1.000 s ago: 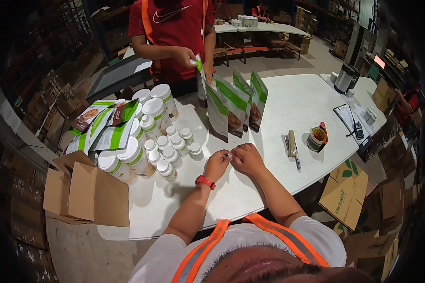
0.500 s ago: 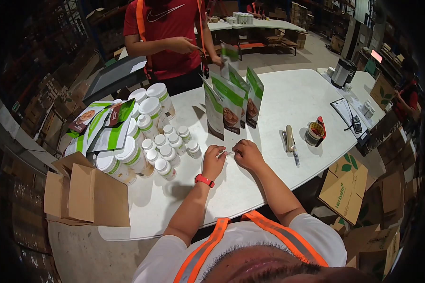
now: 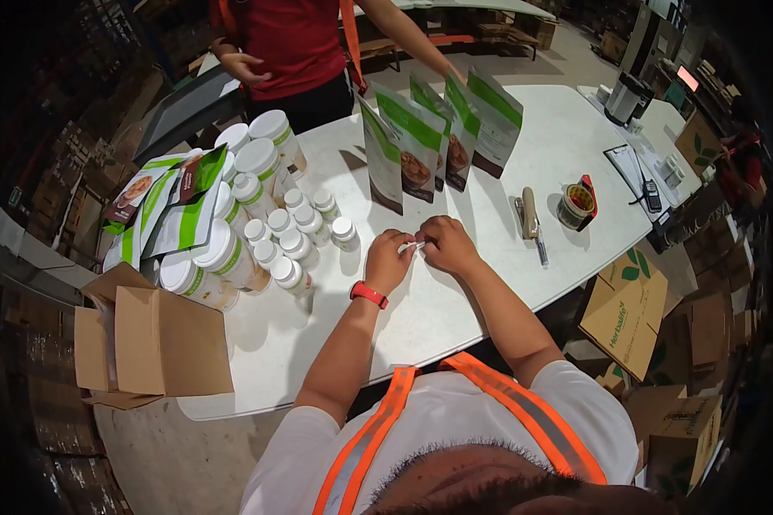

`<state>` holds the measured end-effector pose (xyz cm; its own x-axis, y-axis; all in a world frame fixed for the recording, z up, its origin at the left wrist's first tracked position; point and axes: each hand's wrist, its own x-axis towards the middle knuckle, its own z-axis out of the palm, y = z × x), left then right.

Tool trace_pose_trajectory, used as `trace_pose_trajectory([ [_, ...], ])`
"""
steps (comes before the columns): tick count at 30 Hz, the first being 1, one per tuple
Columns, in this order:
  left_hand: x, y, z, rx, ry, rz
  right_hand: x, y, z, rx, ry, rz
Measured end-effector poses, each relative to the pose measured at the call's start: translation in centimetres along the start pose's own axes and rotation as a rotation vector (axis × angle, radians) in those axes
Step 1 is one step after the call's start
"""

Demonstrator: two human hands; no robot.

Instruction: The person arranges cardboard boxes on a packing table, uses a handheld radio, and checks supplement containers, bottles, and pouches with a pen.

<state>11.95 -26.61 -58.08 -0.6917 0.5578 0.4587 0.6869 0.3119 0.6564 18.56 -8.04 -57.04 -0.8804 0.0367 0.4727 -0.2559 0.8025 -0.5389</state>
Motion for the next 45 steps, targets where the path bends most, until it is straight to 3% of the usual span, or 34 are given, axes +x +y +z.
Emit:
trace_pose_trajectory([
  [18, 0.3, 0.8, -0.3, 0.007, -0.009, -0.031, 0.5, -0.4, -0.4, 0.058, -0.042, 0.088],
  [27, 0.2, 0.4, 0.0, -0.021, 0.032, -0.011, 0.5, -1.2, -1.0, 0.05, -0.143, 0.054],
  [36, -0.1, 0.3, -0.2, 0.011, 0.032, -0.028, 0.8, -1.0, -0.4, 0.079, -0.109, 0.036],
  [39, -0.2, 0.2, -0.1, 0.017, 0.038, -0.032, 0.7, -1.3, -0.5, 0.112, -0.143, 0.16],
  [45, -0.3, -0.1, 0.2, 0.007, 0.044, -0.052, 0.7, -0.5, 0.1, 0.12, -0.121, 0.144],
])
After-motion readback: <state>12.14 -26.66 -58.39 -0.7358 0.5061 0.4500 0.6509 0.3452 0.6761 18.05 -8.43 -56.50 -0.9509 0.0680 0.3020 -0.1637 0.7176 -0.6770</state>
